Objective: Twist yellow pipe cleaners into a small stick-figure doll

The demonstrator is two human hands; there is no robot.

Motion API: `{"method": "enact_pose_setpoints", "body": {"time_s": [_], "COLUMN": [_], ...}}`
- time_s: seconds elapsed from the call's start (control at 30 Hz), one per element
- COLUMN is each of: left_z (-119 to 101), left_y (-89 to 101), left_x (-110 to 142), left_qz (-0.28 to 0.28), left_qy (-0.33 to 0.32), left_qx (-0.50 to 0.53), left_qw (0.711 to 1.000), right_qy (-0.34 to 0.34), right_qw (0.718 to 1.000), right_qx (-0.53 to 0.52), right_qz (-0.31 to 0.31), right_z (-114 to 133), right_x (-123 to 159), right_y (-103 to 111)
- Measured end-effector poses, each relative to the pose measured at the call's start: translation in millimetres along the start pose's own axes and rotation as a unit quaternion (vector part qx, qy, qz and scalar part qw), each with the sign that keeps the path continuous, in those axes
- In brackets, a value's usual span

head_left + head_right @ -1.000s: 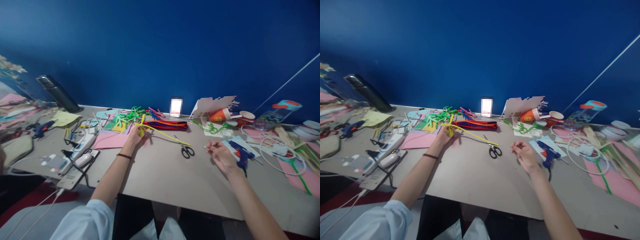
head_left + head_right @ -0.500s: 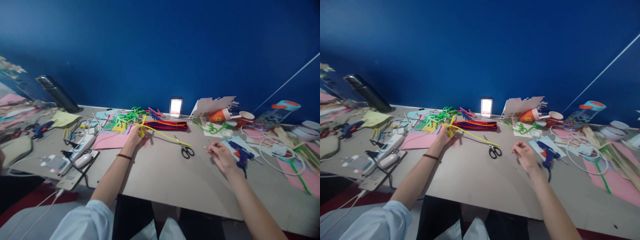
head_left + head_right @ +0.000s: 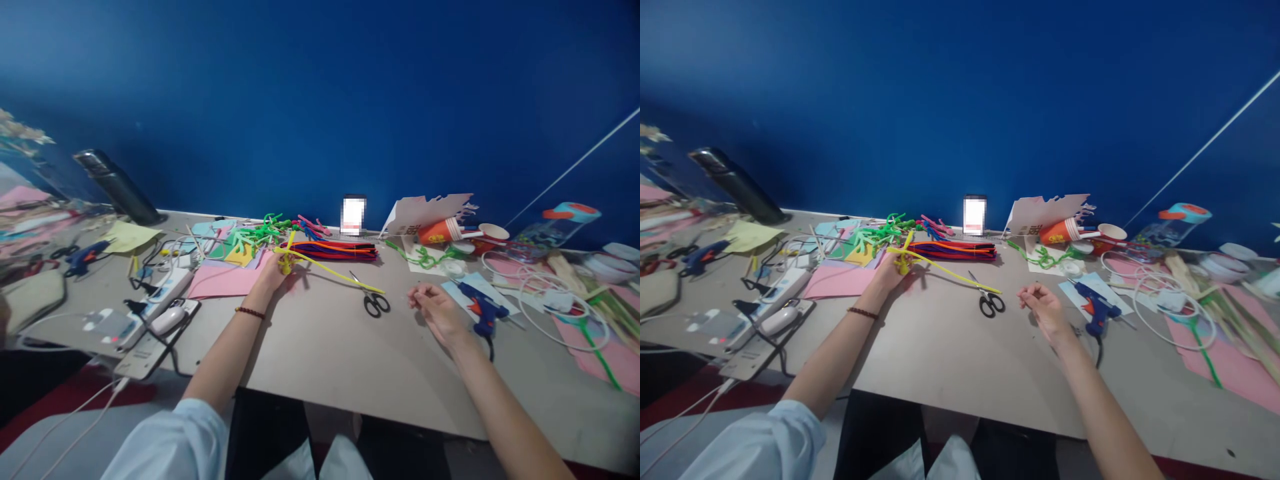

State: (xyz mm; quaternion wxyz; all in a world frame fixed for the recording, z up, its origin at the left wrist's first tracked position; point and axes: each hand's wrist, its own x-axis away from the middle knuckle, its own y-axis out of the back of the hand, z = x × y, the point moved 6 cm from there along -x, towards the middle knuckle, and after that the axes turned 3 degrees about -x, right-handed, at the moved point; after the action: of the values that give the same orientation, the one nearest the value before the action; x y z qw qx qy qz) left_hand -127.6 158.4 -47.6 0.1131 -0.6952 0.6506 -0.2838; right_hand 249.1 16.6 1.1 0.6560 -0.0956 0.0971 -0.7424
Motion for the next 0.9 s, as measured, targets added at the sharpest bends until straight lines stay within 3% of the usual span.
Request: {"method": "enact_pose_setpoints", "body": {"time_s": [0.5,0.9], "left_z": [-1.9,-0.7], "left_y": [-1.4,-1.2], "left_x": [0.0,1.3], "left_qz": [-0.016,-0.006], "left_qy": [-0.017,-0.001], "left_qx": [0.027,0.010], "left_qw": [0.999,1.000], "right_qy": [0.003,0.029], "right_qw": [0.999,0.999], "right_qx": [-0.017,0.040], "right_qz": [0.037,0.015], "right_z": [3.3,4.8], "right_x": [-0.7,1.8], "right_y": [-3.9,-3.8]}}
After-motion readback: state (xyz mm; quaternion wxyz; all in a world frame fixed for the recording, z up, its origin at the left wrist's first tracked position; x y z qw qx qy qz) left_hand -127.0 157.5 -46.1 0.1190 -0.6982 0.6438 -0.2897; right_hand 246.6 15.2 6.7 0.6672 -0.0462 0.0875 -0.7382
